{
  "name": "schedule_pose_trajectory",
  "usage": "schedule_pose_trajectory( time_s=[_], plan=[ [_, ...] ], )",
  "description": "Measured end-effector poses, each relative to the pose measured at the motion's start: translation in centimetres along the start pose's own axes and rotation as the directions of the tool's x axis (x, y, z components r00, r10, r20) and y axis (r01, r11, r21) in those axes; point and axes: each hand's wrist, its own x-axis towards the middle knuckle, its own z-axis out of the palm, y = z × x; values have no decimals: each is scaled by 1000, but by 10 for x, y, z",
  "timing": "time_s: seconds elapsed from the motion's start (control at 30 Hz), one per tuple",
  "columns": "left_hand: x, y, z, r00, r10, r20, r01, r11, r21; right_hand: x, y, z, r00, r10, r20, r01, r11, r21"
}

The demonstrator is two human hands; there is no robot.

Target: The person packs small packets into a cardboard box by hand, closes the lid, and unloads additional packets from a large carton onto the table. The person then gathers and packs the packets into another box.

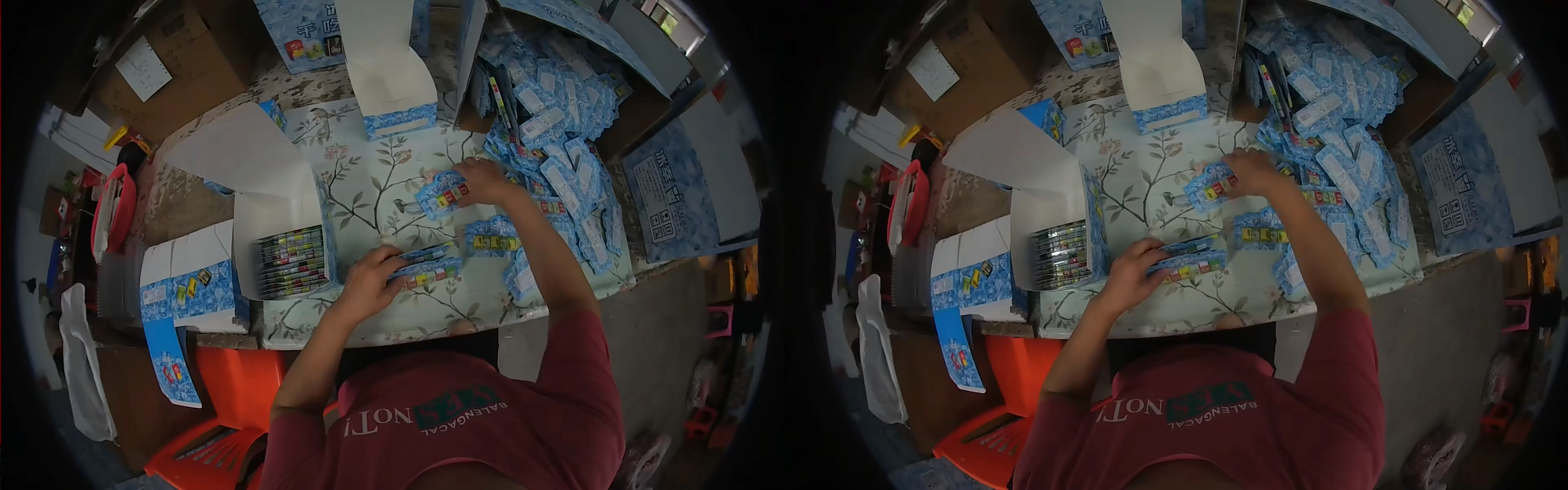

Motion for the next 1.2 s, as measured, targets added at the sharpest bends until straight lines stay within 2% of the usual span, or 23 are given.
schedule_pose_trajectory(
  time_s=[0.07,0.17,0.23,0.27,0.33,0.37,0.43,0.47,0.5,0.57,0.63,0.67,0.7,0.77,0.8,0.83,0.9,0.93,1.0,1.07,1.1,1.17,1.2],
  plan=[
    [-4,2,2,999,44,2,-44,999,25,-4,-13,-2,994,100,48,-96,991,-89],
    [-2,6,-6,999,39,17,-39,999,11,-6,-28,3,994,104,15,-105,992,64],
    [-6,13,-6,992,115,-61,-102,979,178,-14,-46,-2,976,-97,194,-42,795,606],
    [-13,13,-2,994,96,-56,-85,980,182,-22,-57,-5,973,-111,201,-38,787,616],
    [-25,9,12,936,31,-350,29,986,166,-46,-78,-15,922,-235,308,1,797,604],
    [-30,4,22,936,25,-352,37,985,168,-59,-86,-17,919,-242,310,5,795,606],
    [-39,-4,44,846,-310,-433,211,942,-262,-85,-100,-16,962,-267,53,183,778,602],
    [-38,-7,51,843,-318,-434,218,939,-265,-92,-105,-8,941,-322,-104,335,844,418],
    [-34,-9,56,849,-337,-408,210,922,-325,-95,-110,-6,940,-326,-99,337,842,422],
    [-28,-1,60,849,-353,-392,201,903,-379,-93,-122,-5,959,-282,-31,283,938,200],
    [-24,16,39,892,-396,-218,276,859,-431,-98,-119,-5,963,-264,-61,271,930,249],
    [-27,20,17,876,-409,-254,283,864,-416,-92,-118,-7,970,-227,-82,241,923,301],
    [-30,26,-8,897,-274,-348,177,942,-287,-82,-121,-14,959,-268,-91,283,911,301],
    [-44,32,-45,898,23,-440,-26,1000,0,-72,-132,-40,986,-43,-160,119,855,506],
    [-47,21,-62,834,7,-551,-30,999,-32,-62,-147,-60,976,-42,-214,154,827,540],
    [-43,7,-78,834,0,-551,-21,999,-31,-45,-168,-77,963,-31,-266,184,799,572],
    [-35,-17,-104,821,-15,-570,330,828,453,-8,-207,-92,930,-73,-360,313,671,672],
    [-39,-25,-106,817,-6,-576,331,824,460,13,-226,-94,917,-118,-381,339,735,588],
    [-47,-49,-106,867,-243,-436,410,844,345,54,-254,-85,895,-170,-413,375,788,488],
    [-53,-52,-99,870,-216,-442,403,829,389,91,-272,-57,914,-269,-304,331,927,175],
    [-55,-50,-96,865,-194,-463,401,822,405,102,-275,-45,913,-273,-302,335,926,174],
    [-59,-51,-91,858,-141,-494,386,812,439,119,-279,-24,959,-281,32,280,959,33],
    [-59,-49,-92,854,-143,-500,389,814,431,126,-278,-22,958,-284,37,284,959,25]
  ],
)
